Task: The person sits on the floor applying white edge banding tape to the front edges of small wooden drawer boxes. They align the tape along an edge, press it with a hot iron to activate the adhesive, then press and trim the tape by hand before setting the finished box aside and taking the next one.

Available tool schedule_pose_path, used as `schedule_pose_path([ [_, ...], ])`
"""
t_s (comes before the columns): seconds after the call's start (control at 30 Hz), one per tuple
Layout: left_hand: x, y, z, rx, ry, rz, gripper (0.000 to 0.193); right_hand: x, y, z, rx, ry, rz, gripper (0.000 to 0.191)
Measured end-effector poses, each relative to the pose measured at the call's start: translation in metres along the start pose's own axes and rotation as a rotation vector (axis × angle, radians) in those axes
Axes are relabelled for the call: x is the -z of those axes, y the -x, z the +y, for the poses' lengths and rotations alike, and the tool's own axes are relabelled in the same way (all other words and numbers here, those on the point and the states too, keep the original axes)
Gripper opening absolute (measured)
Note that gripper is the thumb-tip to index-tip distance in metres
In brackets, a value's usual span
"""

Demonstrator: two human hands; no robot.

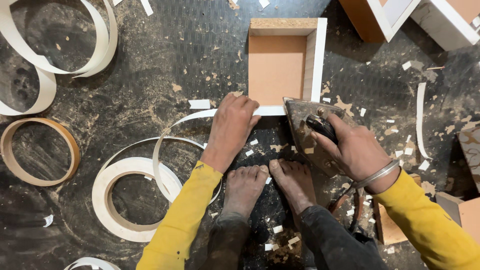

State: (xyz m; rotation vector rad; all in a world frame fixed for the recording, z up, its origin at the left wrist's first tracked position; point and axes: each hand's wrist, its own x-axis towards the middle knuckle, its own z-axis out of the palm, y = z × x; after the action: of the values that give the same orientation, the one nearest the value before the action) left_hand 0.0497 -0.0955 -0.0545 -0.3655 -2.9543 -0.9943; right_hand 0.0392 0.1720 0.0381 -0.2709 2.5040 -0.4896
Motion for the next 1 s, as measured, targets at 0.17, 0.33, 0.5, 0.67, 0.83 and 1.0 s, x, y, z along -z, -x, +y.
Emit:
schedule_pose_path([
  [0.17, -0.004, 0.0, 0.0, -0.075, -0.09, -0.015, 0.025, 0.001, -0.001, -0.003, -0.015, -0.047, -0.022, 0.061],
  [0.33, -0.004, 0.003, -0.003, -0.102, -0.029, 0.028, 0.028, -0.001, -0.005, -0.011, 0.011, 0.018, -0.019, 0.062],
  [0.5, 0.002, 0.005, -0.009, -0.088, 0.098, 0.065, 0.025, -0.01, -0.01, -0.027, 0.066, -0.062, 0.02, 0.047],
  [0.67, 0.01, 0.007, -0.018, 0.114, 0.277, -0.021, 0.028, -0.016, -0.013, -0.037, 0.08, -0.048, 0.037, 0.047],
  [0.83, 0.012, 0.005, -0.026, 0.16, 0.284, 0.001, 0.029, -0.019, -0.017, -0.044, 0.089, -0.063, 0.049, 0.049],
  [1.0, 0.007, 0.007, -0.03, 0.065, 0.278, 0.085, 0.03, -0.02, -0.02, -0.052, 0.095, -0.046, 0.042, 0.05],
])
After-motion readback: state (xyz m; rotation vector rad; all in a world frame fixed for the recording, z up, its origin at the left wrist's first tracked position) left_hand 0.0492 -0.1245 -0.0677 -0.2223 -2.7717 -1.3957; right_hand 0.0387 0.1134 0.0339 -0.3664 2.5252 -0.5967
